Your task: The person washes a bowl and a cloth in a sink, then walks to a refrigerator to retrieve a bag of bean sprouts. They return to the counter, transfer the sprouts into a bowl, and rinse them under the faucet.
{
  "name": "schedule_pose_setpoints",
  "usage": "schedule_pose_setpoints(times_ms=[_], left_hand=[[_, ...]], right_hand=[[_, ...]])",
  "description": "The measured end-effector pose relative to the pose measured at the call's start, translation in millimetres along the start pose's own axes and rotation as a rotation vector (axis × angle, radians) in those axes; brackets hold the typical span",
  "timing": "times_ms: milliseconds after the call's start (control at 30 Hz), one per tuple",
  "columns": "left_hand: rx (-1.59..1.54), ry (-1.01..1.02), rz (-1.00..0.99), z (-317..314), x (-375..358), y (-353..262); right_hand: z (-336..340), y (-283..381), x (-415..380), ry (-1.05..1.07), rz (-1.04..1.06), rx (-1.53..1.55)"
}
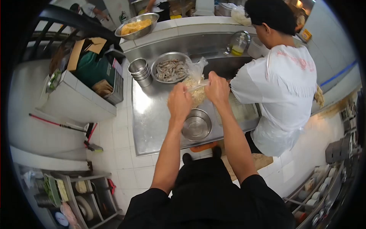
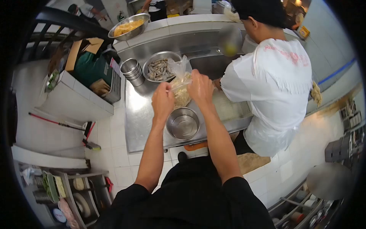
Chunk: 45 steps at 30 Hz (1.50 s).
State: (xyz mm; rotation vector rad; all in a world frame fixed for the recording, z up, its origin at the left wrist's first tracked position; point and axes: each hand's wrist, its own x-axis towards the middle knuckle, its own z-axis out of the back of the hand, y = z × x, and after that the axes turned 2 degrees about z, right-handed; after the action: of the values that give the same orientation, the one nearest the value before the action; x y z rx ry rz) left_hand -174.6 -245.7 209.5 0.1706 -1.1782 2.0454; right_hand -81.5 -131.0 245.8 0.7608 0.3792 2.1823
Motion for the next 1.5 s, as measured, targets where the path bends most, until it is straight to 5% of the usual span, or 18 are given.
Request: schedule_pose_setpoints(times_ms=[333, 533, 700, 800, 867, 967, 1100, 1300, 1367, 1500], left_hand=[[0.198, -0.021, 0.321, 4, -55, 15], [0.254, -0.155, 0.334, -4, -96, -6], [-0.071, -0.257, 0.576, -19, -104, -8], [-0.460, -0.330, 0.717, -27, -95, 4], [-0.658, -0.328, 0.692, -32, -93, 26], [-1.190, -0.283, 0.953, -13, -74, 8], [-1.363, -0.242, 0.842, -19, -63, 35], [-1.324, -0.437, 0.842, -24, -54, 25], [-1.300, -0.490, 0.798, -34, -57, 33], [-1.410, -0.286, 0.711, -42, -75, 50]], right_hand=[[-78, -42, 50, 0.027, 0.181, 0.230], [-97, -57, 44, 0.019, 0.158, 0.464], [-133, -80, 30, -0.057, 0.371, 0.792], [-85, -62, 15, 0.595, -0.523, 1.351], [-86, -62, 3, 0.613, -0.471, 1.382], [-101, -63, -21, 0.540, -0.258, 1.328], [-105, -59, -54, 0.367, 0.267, 0.930], [-98, -45, -71, 0.345, 0.314, 0.831], [-106, -49, -66, 0.392, -0.010, 0.991], [-100, -47, -56, 0.403, -0.491, 1.377]])
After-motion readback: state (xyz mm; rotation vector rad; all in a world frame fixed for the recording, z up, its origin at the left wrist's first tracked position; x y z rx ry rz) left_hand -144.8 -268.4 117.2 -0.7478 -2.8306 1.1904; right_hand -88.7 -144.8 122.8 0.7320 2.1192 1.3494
